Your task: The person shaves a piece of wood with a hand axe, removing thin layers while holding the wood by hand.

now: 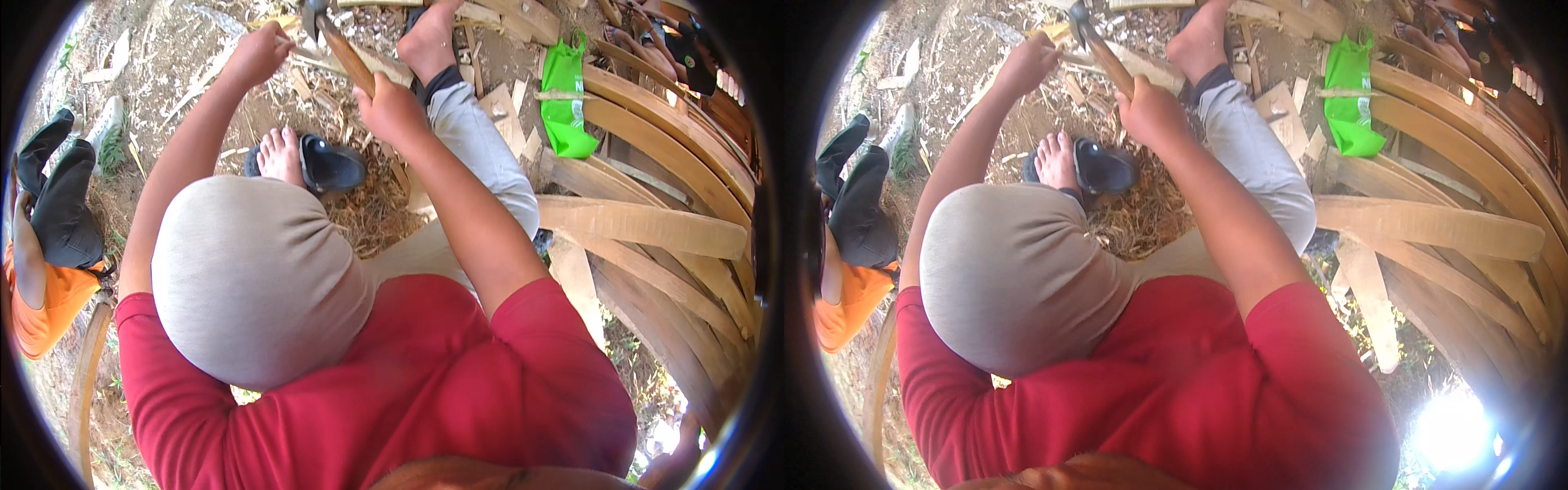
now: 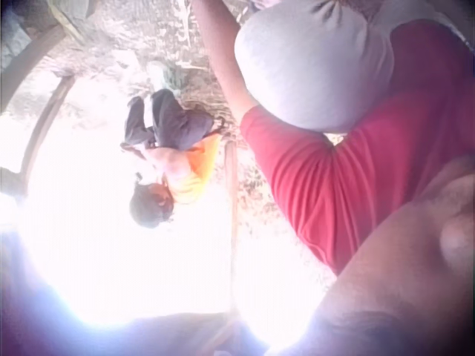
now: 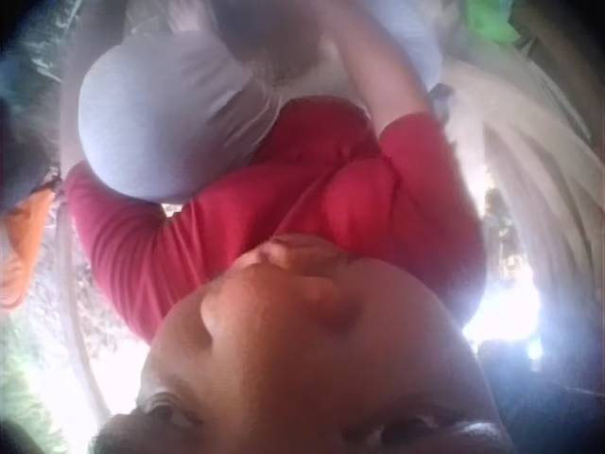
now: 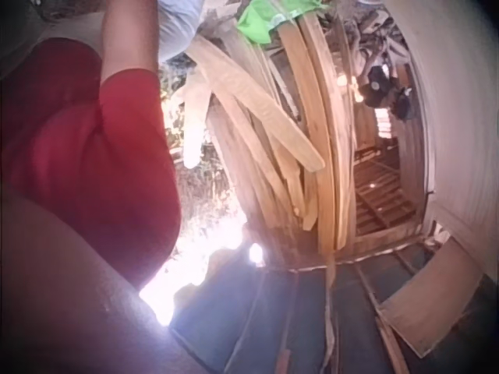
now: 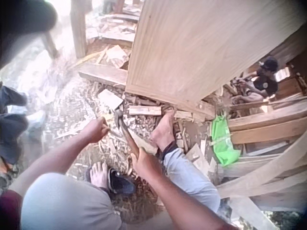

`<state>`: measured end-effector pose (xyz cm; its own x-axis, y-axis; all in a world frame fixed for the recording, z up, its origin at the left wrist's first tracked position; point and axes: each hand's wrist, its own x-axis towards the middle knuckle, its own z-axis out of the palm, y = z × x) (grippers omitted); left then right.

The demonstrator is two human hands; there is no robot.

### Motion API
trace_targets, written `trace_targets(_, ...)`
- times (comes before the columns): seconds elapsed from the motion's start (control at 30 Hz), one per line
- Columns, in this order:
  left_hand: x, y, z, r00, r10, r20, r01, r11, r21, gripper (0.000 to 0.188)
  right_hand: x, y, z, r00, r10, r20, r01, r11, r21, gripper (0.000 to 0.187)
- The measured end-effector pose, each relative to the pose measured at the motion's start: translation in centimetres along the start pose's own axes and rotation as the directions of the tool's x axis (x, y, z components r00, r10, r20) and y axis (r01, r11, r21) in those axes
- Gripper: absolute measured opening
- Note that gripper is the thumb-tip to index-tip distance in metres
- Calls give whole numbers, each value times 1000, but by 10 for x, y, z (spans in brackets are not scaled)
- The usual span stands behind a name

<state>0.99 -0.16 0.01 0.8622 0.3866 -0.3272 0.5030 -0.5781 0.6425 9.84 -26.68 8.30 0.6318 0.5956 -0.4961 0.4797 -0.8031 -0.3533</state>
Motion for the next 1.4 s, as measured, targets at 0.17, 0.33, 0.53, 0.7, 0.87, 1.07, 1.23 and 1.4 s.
trace_targets(0.17,1,3,-1,998,10,56,-12,999,41,25,-3,11,18,989,101,104,-96,994,-54,44)
trace_targets(0.33,1,-5,2,995,97,8,-98,995,29,30,1,5,4,998,24,50,-23,1000,-19,42)
trace_targets(0.53,7,-5,2,995,95,-6,-95,994,50,29,11,14,6,998,37,52,-31,994,-101,44)
trace_targets(0.7,4,-4,3,998,48,27,-50,998,48,31,-2,7,5,996,64,57,-63,998,-14,47)
trace_targets(0.87,-1,-7,2,1000,28,-11,-28,999,39,31,3,-5,-7,999,15,37,-13,998,-55,46)
trace_targets(1.07,4,-10,3,998,61,-3,-61,998,-19,32,4,14,14,992,80,98,-66,988,-141,44)
trace_targets(1.23,1,-6,1,996,-39,85,46,996,-81,30,-1,1,1,993,69,95,-64,997,-50,46)
trace_targets(1.4,-1,-19,6,1000,3,-9,-3,1000,-1,30,7,3,-1,988,66,142,-52,994,-99,46)
